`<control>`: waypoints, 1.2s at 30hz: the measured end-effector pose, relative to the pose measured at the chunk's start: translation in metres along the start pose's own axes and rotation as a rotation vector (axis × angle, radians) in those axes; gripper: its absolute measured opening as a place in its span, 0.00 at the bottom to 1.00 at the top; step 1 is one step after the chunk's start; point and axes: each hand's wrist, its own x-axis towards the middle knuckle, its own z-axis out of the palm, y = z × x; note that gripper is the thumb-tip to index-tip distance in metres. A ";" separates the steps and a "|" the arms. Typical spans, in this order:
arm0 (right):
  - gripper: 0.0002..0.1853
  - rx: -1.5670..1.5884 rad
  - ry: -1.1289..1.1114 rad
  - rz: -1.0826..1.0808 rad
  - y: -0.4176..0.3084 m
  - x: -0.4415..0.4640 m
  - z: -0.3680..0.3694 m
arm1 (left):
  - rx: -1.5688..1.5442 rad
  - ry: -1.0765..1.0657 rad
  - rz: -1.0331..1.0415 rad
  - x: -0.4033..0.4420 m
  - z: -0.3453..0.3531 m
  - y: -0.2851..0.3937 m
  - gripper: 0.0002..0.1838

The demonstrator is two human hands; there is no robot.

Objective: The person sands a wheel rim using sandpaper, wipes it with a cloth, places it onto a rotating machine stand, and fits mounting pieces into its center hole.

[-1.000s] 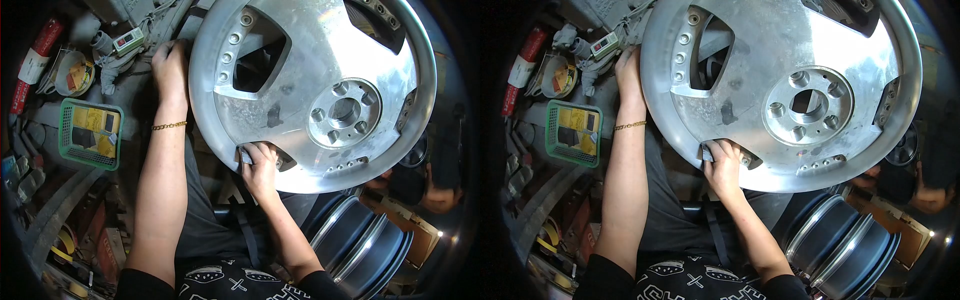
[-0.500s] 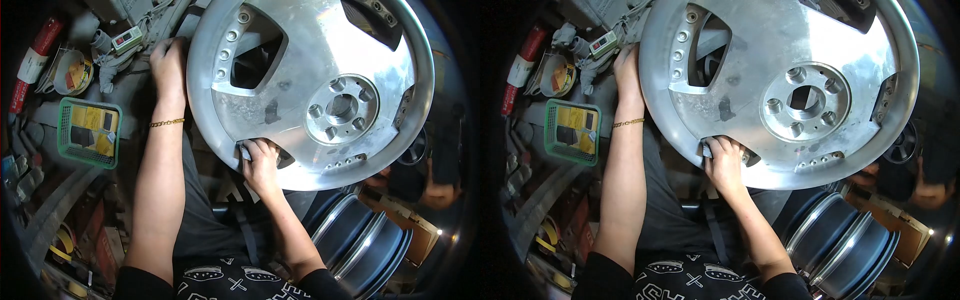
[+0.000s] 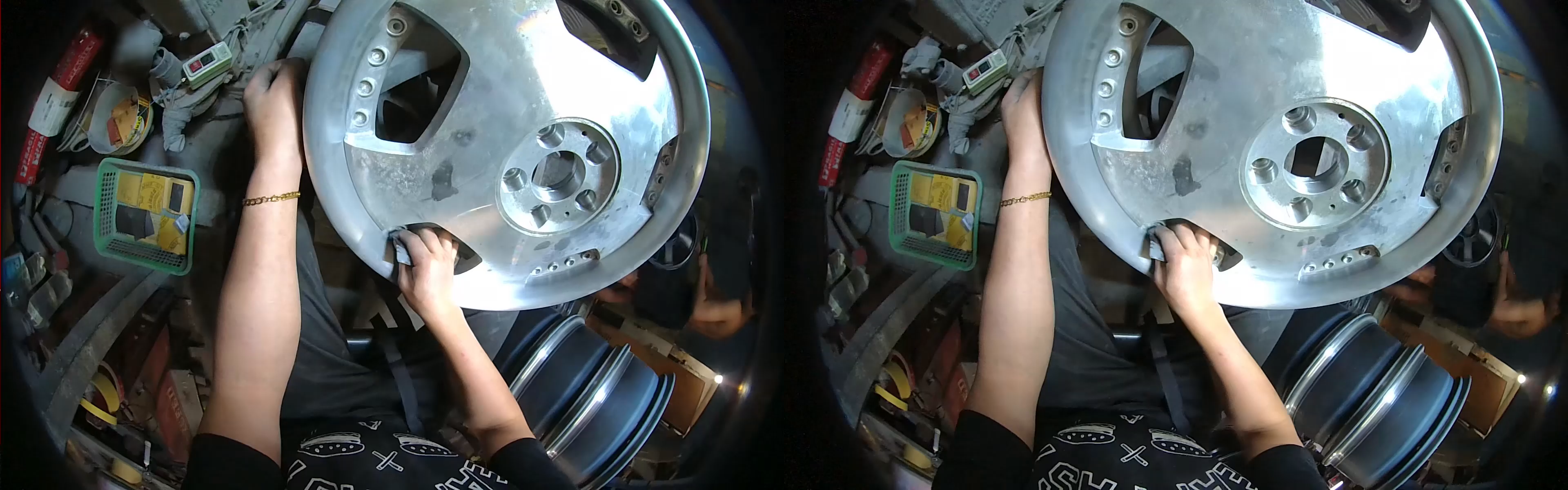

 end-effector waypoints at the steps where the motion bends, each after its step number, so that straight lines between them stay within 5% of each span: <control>1: 0.18 -0.001 0.004 -0.001 -0.001 0.001 -0.001 | 0.017 0.008 0.013 0.002 0.001 0.002 0.11; 5: 0.21 0.048 0.119 -0.037 -0.011 0.009 0.004 | -0.068 -0.016 -0.030 -0.004 0.006 0.006 0.10; 36: 0.29 -0.083 0.016 -0.141 0.010 -0.009 -0.011 | -0.041 -0.002 -0.026 -0.004 0.005 0.009 0.10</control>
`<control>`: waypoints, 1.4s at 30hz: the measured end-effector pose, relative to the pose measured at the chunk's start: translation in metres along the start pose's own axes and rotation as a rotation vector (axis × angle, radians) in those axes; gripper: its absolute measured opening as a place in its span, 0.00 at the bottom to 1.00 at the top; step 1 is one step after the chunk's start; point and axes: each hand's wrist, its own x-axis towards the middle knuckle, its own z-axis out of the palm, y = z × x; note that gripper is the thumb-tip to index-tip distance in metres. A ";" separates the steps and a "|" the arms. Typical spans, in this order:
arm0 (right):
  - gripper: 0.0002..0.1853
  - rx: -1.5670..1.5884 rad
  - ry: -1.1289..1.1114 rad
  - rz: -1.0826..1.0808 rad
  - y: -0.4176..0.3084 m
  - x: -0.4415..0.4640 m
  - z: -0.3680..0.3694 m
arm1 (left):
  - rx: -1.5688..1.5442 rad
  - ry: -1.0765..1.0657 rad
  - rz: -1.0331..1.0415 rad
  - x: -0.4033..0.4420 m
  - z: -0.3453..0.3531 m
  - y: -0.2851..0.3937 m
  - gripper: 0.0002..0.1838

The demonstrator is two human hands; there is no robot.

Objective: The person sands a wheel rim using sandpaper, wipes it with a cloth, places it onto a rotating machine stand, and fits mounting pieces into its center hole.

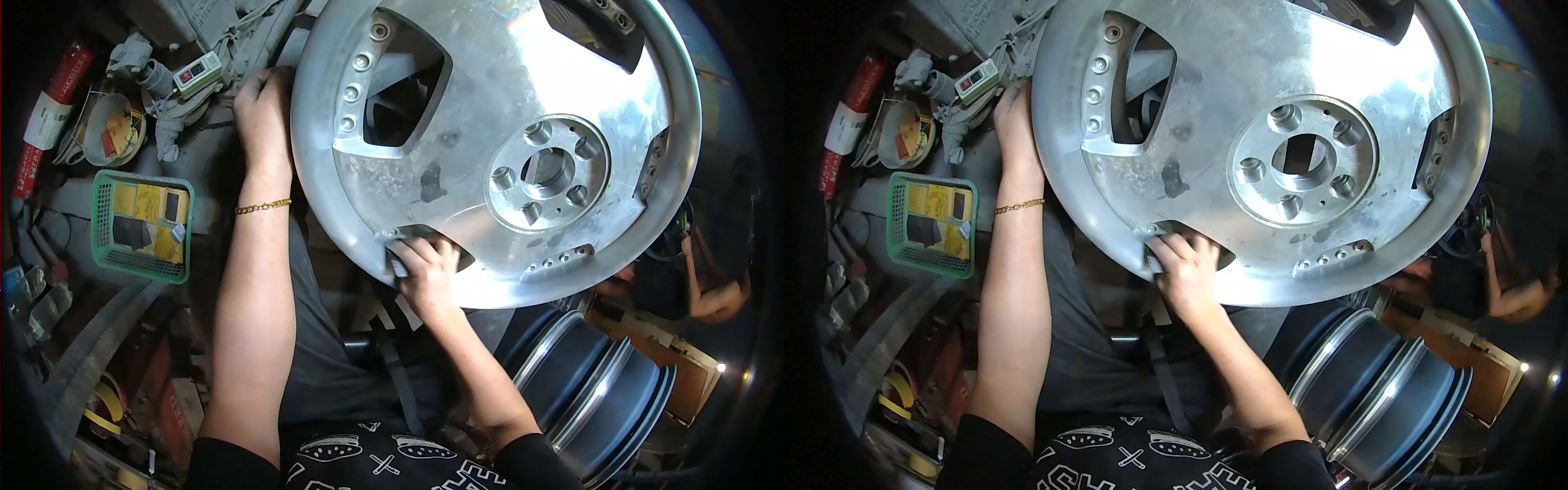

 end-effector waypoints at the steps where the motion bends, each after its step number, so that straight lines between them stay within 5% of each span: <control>1: 0.28 -0.019 -0.037 0.019 0.013 -0.013 0.002 | -0.006 0.010 -0.004 0.002 0.000 0.000 0.10; 19: 0.25 0.054 0.097 0.011 -0.009 0.013 0.009 | -0.003 -0.022 0.021 0.005 -0.002 -0.005 0.11; 42: 0.22 -0.100 0.011 0.062 0.003 -0.021 -0.002 | 0.016 -0.030 0.019 0.005 -0.004 -0.005 0.11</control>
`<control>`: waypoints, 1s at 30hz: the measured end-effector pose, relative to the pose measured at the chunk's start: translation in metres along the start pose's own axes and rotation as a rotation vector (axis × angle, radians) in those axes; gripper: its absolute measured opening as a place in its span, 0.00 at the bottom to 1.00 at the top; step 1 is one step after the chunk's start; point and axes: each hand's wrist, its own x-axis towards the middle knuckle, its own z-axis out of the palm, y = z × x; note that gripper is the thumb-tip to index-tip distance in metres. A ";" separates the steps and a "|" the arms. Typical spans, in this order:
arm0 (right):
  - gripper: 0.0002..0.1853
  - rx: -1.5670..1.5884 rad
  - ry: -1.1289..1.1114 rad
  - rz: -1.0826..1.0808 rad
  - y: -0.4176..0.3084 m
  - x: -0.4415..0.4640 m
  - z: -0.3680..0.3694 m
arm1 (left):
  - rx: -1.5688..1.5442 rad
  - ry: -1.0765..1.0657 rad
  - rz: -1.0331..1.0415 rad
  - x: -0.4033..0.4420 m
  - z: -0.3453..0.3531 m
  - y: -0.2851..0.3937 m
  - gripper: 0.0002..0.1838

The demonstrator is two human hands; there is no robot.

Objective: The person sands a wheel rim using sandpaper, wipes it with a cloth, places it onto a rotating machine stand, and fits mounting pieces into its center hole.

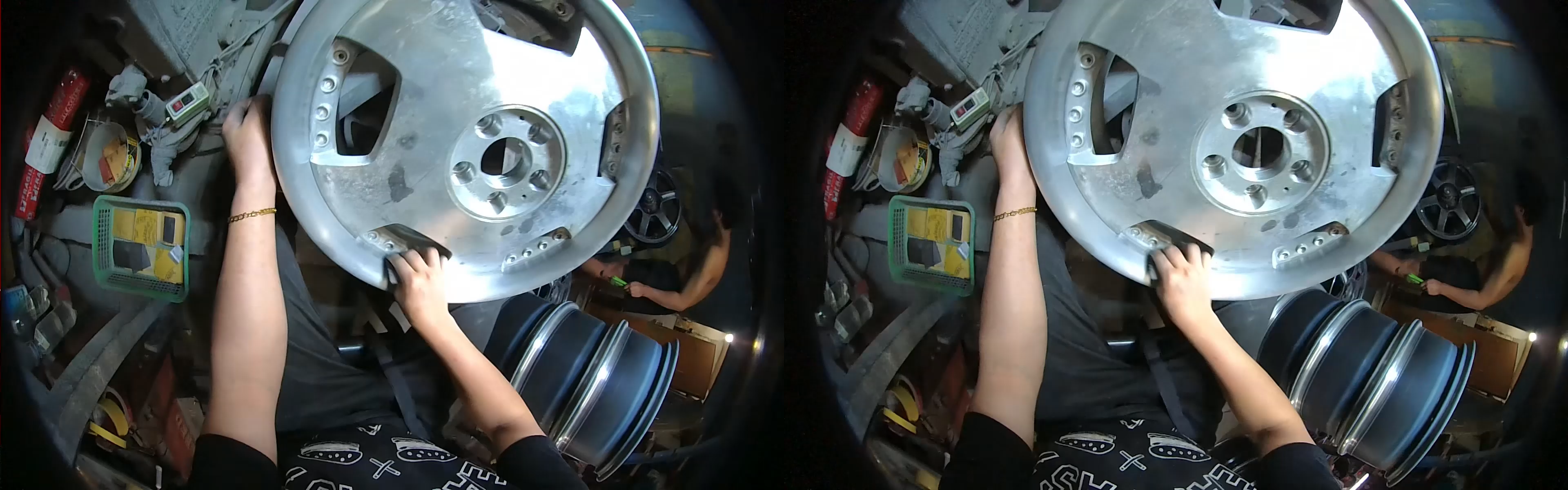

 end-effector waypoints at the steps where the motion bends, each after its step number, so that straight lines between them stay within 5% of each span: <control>1: 0.14 -0.054 0.014 -0.039 0.014 -0.011 0.005 | 0.003 0.039 0.002 -0.002 0.002 0.003 0.12; 4: 0.17 -0.084 -0.077 0.061 0.008 -0.018 -0.022 | 0.080 0.140 0.142 0.005 -0.009 -0.007 0.11; 7: 0.16 0.281 0.063 0.117 -0.003 -0.020 -0.049 | 0.096 0.239 0.163 -0.026 -0.022 0.026 0.10; 9: 0.12 1.351 0.205 0.710 -0.017 -0.029 -0.064 | 0.207 0.203 0.289 -0.065 -0.026 0.053 0.09; 13: 0.13 1.695 0.238 0.779 -0.024 -0.056 -0.067 | 0.436 -0.391 0.375 -0.184 -0.013 0.069 0.09; 14: 0.12 1.789 0.239 0.769 -0.025 -0.060 -0.066 | 0.468 -0.588 0.108 -0.216 -0.006 0.081 0.07; 15: 0.12 1.809 0.244 0.765 -0.026 -0.065 -0.064 | 0.546 -0.719 0.067 -0.236 -0.003 0.074 0.09; 17: 0.13 1.944 0.285 0.696 -0.027 -0.072 -0.060 | 0.345 -0.802 -0.286 -0.264 -0.002 0.053 0.12; 21: 0.11 1.869 0.299 0.738 -0.027 -0.082 -0.067 | 0.248 -0.695 -0.246 -0.278 -0.002 0.037 0.04; 23: 0.10 1.242 0.363 0.505 -0.022 -0.093 -0.060 | 0.291 -0.700 -0.238 -0.271 -0.002 0.040 0.05; 26: 0.10 1.239 0.425 0.566 -0.035 -0.096 -0.051 | 0.535 -0.695 -0.193 -0.275 0.001 0.043 0.05; 28: 0.10 0.957 0.523 0.504 -0.046 -0.093 -0.056 | 0.855 -0.597 0.427 -0.290 0.004 0.044 0.08; 30: 0.17 0.798 0.642 0.265 -0.052 -0.094 -0.048 | 0.555 -0.688 0.030 -0.301 -0.004 0.038 0.14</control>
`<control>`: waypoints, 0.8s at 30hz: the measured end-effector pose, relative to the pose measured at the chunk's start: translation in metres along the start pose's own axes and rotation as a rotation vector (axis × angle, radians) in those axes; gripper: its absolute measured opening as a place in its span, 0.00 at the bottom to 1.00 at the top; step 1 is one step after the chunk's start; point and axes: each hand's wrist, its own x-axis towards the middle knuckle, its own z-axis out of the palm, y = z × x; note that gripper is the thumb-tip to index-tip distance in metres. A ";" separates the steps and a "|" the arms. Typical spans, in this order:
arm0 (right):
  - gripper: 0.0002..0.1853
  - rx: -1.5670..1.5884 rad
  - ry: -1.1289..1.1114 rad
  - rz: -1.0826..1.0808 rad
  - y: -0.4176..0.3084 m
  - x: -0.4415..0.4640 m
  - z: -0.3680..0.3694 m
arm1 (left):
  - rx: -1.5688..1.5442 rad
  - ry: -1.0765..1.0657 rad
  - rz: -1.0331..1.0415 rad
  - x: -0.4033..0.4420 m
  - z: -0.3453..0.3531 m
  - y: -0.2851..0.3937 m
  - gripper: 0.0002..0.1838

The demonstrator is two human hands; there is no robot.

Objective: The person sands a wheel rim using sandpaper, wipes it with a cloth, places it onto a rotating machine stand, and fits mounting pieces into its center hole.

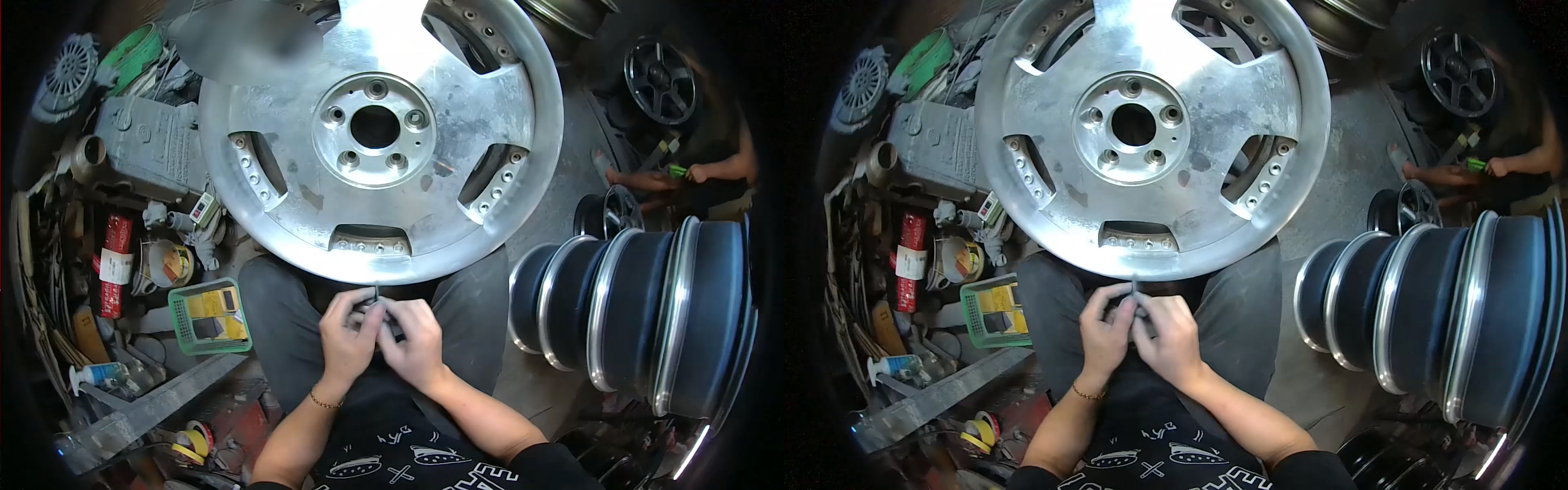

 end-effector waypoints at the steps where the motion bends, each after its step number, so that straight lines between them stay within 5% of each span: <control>1: 0.19 0.011 -0.025 -0.051 -0.002 -0.004 0.001 | -0.321 -0.038 -0.164 -0.006 0.005 0.004 0.16; 7: 0.23 0.000 -0.199 -0.024 0.003 -0.002 -0.016 | -0.110 0.045 -0.225 0.014 -0.005 -0.026 0.08; 9: 0.22 -0.072 -0.130 -0.035 0.015 -0.003 -0.032 | 0.533 0.024 0.382 0.043 -0.002 -0.026 0.09; 13: 0.15 -0.283 0.093 0.010 0.040 0.008 -0.074 | 0.691 -0.252 0.551 0.077 0.018 -0.044 0.16; 18: 0.09 -0.358 0.362 0.155 0.088 0.022 -0.097 | 1.042 -0.479 0.539 0.083 0.032 -0.049 0.10; 24: 0.07 -0.122 0.433 0.424 0.111 0.026 -0.094 | 1.033 -0.601 0.543 0.101 0.036 -0.053 0.11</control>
